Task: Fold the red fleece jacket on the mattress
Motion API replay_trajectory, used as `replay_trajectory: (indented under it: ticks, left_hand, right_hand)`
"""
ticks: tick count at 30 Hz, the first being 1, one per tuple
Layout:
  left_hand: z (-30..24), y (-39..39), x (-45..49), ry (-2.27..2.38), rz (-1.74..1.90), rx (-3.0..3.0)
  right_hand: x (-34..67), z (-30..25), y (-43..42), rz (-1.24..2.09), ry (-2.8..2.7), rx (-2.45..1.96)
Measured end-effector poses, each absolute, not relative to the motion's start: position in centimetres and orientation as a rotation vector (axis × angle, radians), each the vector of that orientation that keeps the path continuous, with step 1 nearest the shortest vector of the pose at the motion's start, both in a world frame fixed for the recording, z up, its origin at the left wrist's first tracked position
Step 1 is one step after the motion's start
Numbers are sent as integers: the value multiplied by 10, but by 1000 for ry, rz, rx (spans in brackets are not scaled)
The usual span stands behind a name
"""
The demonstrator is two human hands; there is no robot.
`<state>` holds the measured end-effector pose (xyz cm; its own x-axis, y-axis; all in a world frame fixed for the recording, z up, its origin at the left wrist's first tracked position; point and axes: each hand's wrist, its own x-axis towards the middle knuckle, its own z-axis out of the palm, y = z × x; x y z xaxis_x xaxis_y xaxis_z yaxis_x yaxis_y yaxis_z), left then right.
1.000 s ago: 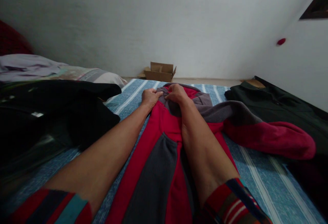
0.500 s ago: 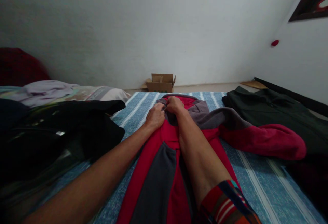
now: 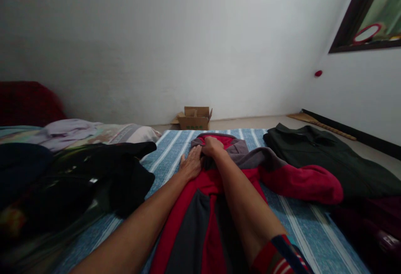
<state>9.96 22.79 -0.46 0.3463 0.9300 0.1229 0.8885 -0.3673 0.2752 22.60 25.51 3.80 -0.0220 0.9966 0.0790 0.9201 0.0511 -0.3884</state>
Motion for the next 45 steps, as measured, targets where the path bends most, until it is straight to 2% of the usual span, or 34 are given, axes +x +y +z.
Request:
replay_trajectory:
  ticks: [8,19,31,39,45]
  left_hand:
    - [-8,225,98,1649,441,2504]
    - [-14,242,93,1649,753,2403]
    - [1,252,94,1790,228,2229]
    - [8,250,99,1778,365,2368]
    - [0,263,104,1708,180,2325]
  right_hand:
    - [256,45,220,270,-2050,-2000]
    - [255,39,213,179,-1996,-2084]
    - [247,44,202,85,-1998,-2140]
    - [313,82,168,69,-2111,-2183]
    - [353,92,137,66,-2250,-2379]
